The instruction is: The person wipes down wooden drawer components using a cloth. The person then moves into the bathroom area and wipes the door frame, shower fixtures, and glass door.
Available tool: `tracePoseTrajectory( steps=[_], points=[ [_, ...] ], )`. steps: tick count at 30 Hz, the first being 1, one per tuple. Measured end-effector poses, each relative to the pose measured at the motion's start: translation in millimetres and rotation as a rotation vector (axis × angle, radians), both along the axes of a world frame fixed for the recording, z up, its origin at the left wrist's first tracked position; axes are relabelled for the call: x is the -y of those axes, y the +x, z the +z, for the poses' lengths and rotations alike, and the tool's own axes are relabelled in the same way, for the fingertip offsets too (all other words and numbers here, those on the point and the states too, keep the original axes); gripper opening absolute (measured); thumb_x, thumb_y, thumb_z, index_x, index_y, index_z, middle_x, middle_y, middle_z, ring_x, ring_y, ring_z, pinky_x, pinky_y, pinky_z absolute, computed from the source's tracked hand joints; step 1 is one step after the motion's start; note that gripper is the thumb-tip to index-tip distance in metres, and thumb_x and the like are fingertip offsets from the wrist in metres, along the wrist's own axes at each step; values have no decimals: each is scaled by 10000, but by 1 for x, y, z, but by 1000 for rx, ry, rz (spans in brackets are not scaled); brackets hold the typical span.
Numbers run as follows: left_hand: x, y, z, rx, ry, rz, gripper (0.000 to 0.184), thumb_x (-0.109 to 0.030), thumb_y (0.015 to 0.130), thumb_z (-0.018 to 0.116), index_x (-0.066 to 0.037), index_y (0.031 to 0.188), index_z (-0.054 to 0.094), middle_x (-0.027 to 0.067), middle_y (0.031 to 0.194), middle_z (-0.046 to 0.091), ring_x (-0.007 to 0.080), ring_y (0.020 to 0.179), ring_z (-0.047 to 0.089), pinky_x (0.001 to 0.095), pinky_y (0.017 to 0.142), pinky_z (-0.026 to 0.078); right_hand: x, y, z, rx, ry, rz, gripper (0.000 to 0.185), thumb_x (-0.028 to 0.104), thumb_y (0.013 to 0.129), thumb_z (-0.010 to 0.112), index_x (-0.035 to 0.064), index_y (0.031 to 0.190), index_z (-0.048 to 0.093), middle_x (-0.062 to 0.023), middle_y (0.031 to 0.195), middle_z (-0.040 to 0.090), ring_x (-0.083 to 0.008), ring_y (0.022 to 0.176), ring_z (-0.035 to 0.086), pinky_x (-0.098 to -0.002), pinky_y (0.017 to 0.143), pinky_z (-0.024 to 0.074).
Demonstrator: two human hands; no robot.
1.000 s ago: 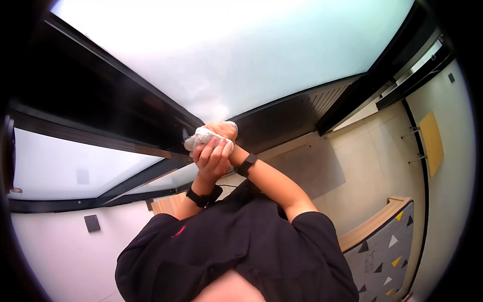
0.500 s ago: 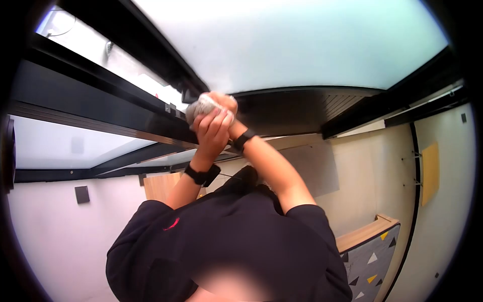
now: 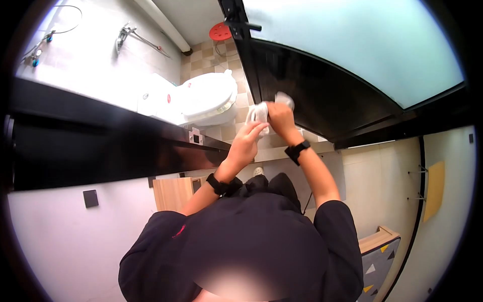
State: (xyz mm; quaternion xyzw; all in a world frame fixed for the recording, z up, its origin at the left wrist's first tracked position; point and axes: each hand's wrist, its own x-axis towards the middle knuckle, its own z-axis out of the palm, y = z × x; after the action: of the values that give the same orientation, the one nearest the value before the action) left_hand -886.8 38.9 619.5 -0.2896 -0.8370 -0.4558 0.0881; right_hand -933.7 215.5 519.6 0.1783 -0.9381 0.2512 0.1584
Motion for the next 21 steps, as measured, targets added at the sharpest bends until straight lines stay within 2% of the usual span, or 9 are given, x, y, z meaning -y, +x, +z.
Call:
tracePoseTrajectory(
  steps=[2,4,6,10,12,14,16,21],
  points=[
    [4,10,-27,219,-113,11,503,114,737,531,-20,1218,591,202,1105,591,416,1033,569,431,900,469,-8,12,-23,229,-87,-22,288,164,758,697,74,1021,621,-138,938,684,-354,821,656,-448,712,528],
    [11,11,-56,250,-145,23,489,88,733,545,-23,1207,594,202,1069,594,425,1007,572,438,874,474,-14,34,-25,355,-82,-34,304,182,786,691,73,1061,621,-130,1027,682,-354,925,648,-448,759,528],
    [19,8,-72,380,-247,75,441,64,730,543,-31,1156,614,193,1031,600,413,988,575,439,856,476,-20,44,-34,386,-104,-17,275,192,786,692,77,1023,616,-127,988,680,-355,927,642,-453,761,520],
    [15,-3,-88,475,-312,79,409,39,713,535,-40,1102,634,187,1010,603,404,995,574,440,853,474,-52,42,-48,466,-68,74,251,206,772,700,76,965,605,-128,934,671,-359,910,632,-461,758,509],
    [2,-16,-93,510,-321,100,370,50,677,550,-39,1027,632,205,956,587,420,973,563,472,847,468,-71,32,-51,440,-84,117,247,223,759,709,74,918,592,-130,899,660,-368,880,623,-472,754,498],
    [-16,-34,-96,517,-309,141,341,46,679,550,-31,1002,631,207,949,577,422,959,562,475,842,469,-86,21,-50,451,-134,109,285,236,753,716,67,949,599,-160,896,658,-382,889,617,-480,757,491],
    [-37,-44,-90,555,-348,236,316,51,686,542,-19,981,632,212,957,571,419,958,563,481,836,469,-102,8,-46,530,-181,99,312,188,755,714,61,1020,611,-172,993,661,-373,971,618,-455,817,497],
    [-79,-71,-78,509,-307,324,278,47,702,526,2,974,560,210,999,550,433,953,553,481,826,467,-141,-26,-40,564,-197,88,306,234,767,727,60,977,587,-163,942,664,-386,900,630,-462,755,505]
  ],
)
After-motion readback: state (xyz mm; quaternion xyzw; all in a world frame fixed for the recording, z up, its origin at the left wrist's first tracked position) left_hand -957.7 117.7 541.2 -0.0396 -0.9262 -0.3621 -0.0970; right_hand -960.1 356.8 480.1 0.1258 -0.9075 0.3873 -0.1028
